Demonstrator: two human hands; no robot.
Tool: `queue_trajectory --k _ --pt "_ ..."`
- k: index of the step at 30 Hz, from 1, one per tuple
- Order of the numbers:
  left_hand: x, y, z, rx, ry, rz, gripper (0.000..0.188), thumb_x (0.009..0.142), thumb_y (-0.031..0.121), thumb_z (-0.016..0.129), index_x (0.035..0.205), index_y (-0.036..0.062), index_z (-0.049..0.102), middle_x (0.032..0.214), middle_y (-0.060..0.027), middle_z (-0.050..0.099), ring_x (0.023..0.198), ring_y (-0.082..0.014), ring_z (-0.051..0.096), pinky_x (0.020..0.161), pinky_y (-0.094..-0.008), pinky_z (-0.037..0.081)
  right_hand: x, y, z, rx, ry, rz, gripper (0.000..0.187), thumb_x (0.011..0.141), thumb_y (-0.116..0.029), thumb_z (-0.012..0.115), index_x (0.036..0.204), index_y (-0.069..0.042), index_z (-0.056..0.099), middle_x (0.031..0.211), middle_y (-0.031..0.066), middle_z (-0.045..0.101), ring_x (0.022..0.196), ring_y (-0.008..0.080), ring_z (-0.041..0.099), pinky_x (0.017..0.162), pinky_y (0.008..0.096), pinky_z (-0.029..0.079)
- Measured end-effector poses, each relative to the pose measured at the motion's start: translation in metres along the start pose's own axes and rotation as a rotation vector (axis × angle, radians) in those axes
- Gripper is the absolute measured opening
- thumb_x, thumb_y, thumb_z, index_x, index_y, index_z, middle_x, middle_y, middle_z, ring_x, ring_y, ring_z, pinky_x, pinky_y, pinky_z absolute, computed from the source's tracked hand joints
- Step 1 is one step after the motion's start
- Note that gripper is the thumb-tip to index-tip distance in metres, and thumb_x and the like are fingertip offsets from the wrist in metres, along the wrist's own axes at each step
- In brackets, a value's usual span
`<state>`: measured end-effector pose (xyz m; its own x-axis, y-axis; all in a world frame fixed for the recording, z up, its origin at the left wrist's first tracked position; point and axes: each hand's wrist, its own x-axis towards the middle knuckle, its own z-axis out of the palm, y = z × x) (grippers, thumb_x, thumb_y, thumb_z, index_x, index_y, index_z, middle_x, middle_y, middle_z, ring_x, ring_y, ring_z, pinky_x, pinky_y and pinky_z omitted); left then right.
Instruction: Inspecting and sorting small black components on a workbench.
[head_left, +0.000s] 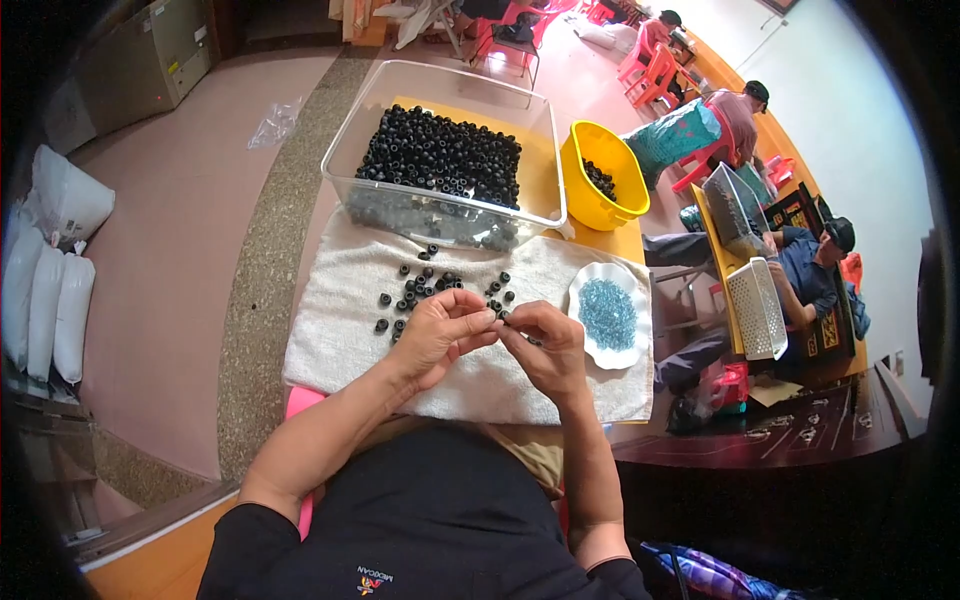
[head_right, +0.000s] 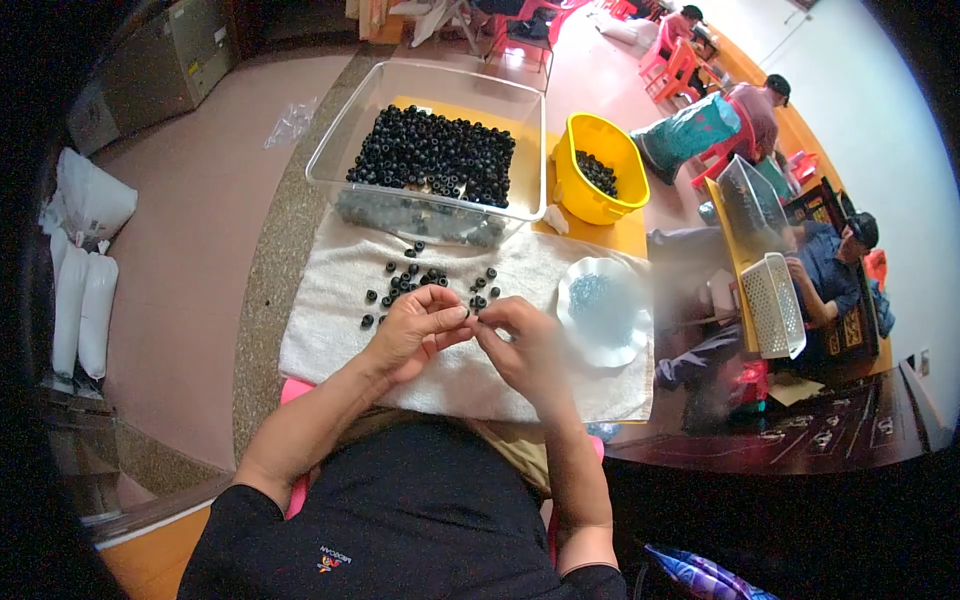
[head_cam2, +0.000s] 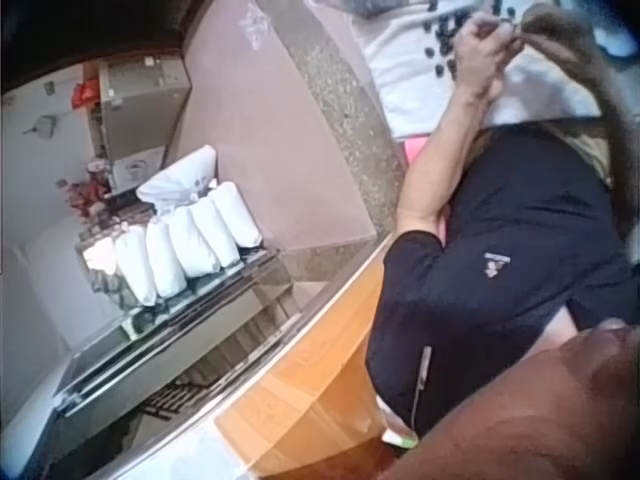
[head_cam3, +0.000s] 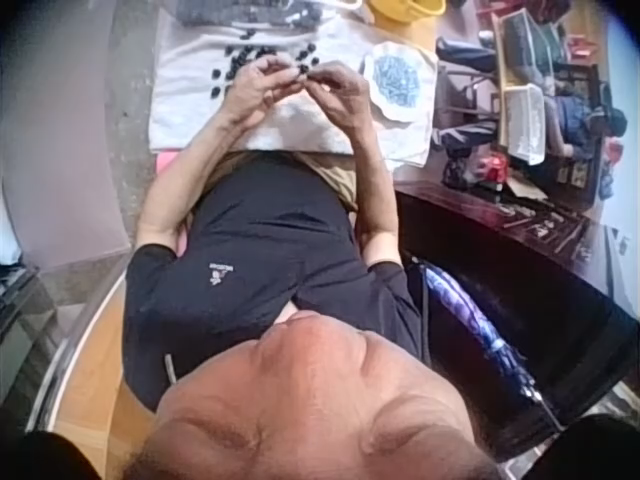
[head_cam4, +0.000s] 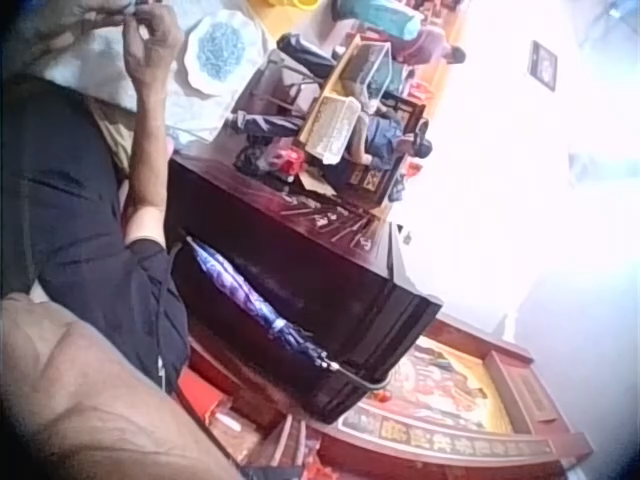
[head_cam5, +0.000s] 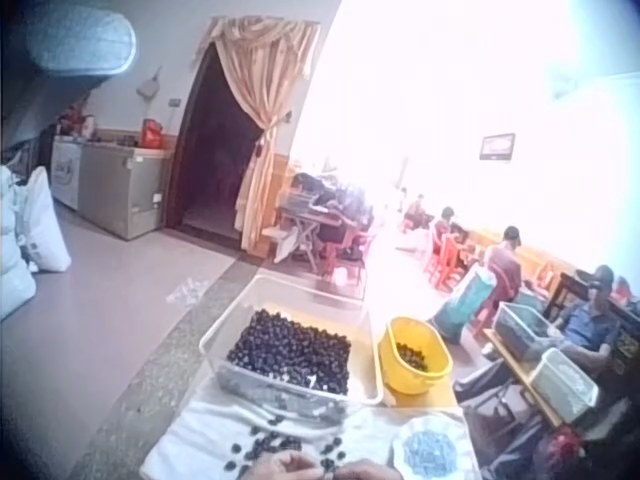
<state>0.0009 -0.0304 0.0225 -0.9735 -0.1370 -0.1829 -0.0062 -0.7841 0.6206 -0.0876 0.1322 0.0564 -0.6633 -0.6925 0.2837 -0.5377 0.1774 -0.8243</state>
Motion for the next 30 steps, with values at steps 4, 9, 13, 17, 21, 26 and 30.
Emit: queue_trajectory --k 4,9,13,17,21,26,30 --pt "0.000 -0.004 0.000 -0.031 -0.019 -0.039 0.014 0.090 0.005 0.066 0.101 0.0048 0.058 0.094 -0.0049 0.065 0.089 -0.0157 0.066 0.087 -0.0334 0.058 -0.001 0.009 0.003 0.028 0.060 -0.152 0.015 0.076 0.006 0.074 0.085 0.001 0.063 0.087 0.0084 0.067 0.076 0.0127 0.064 0.069 0.0237 0.052" --pt "0.000 -0.006 -0.002 -0.026 -0.030 -0.034 0.014 0.090 0.005 0.067 0.101 0.0053 0.058 0.095 -0.0039 0.065 0.089 -0.0153 0.066 0.088 -0.0330 0.058 0.000 0.003 0.004 -0.056 0.064 -0.207 0.014 0.075 0.006 0.073 0.084 0.000 0.063 0.087 0.0091 0.068 0.075 0.0137 0.064 0.065 0.0240 0.050" --pt "0.000 -0.005 0.000 -0.010 -0.033 -0.028 0.014 0.090 0.005 0.067 0.101 0.0055 0.058 0.096 -0.0036 0.064 0.090 -0.0146 0.065 0.088 -0.0330 0.057 -0.002 0.002 0.002 -0.052 0.072 -0.239 0.015 0.074 0.007 0.072 0.084 0.000 0.063 0.087 0.0095 0.067 0.075 0.0145 0.064 0.065 0.0251 0.050" --pt "0.000 -0.005 0.000 0.030 -0.062 -0.019 0.013 0.089 0.005 0.068 0.099 0.0053 0.059 0.096 -0.0032 0.063 0.091 -0.0145 0.064 0.088 -0.0333 0.057 -0.001 -0.003 0.001 -0.050 0.045 -0.207 0.016 0.075 0.007 0.071 0.088 0.000 0.066 0.088 0.0098 0.067 0.075 0.0143 0.065 0.066 0.0242 0.051" --pt "0.000 -0.005 0.000 0.034 -0.072 -0.027 0.013 0.089 0.005 0.068 0.098 0.0051 0.060 0.096 -0.0030 0.063 0.091 -0.0143 0.064 0.089 -0.0333 0.057 -0.004 0.013 0.001 0.043 0.009 -0.194 0.016 0.077 0.008 0.070 0.091 0.001 0.066 0.091 0.0102 0.066 0.078 0.0135 0.064 0.067 0.0229 0.050" --pt "-0.001 -0.005 0.000 0.059 -0.091 -0.064 0.014 0.088 0.005 0.069 0.098 0.0051 0.060 0.096 -0.0035 0.063 0.091 -0.0149 0.064 0.088 -0.0333 0.057 -0.008 0.015 -0.002 0.315 -0.077 0.001 0.013 0.079 0.009 0.069 0.091 0.003 0.066 0.097 0.0085 0.063 0.088 0.0121 0.062 0.075 0.0235 0.051" --pt "-0.003 -0.003 0.002 0.086 -0.105 -0.081 0.014 0.088 0.005 0.069 0.098 0.0047 0.060 0.096 -0.0040 0.063 0.091 -0.0154 0.065 0.087 -0.0333 0.057 -0.009 0.019 -0.006 0.421 -0.115 0.108 0.014 0.079 0.011 0.068 0.090 0.003 0.066 0.097 0.0080 0.064 0.090 0.0120 0.062 0.078 0.0246 0.051"
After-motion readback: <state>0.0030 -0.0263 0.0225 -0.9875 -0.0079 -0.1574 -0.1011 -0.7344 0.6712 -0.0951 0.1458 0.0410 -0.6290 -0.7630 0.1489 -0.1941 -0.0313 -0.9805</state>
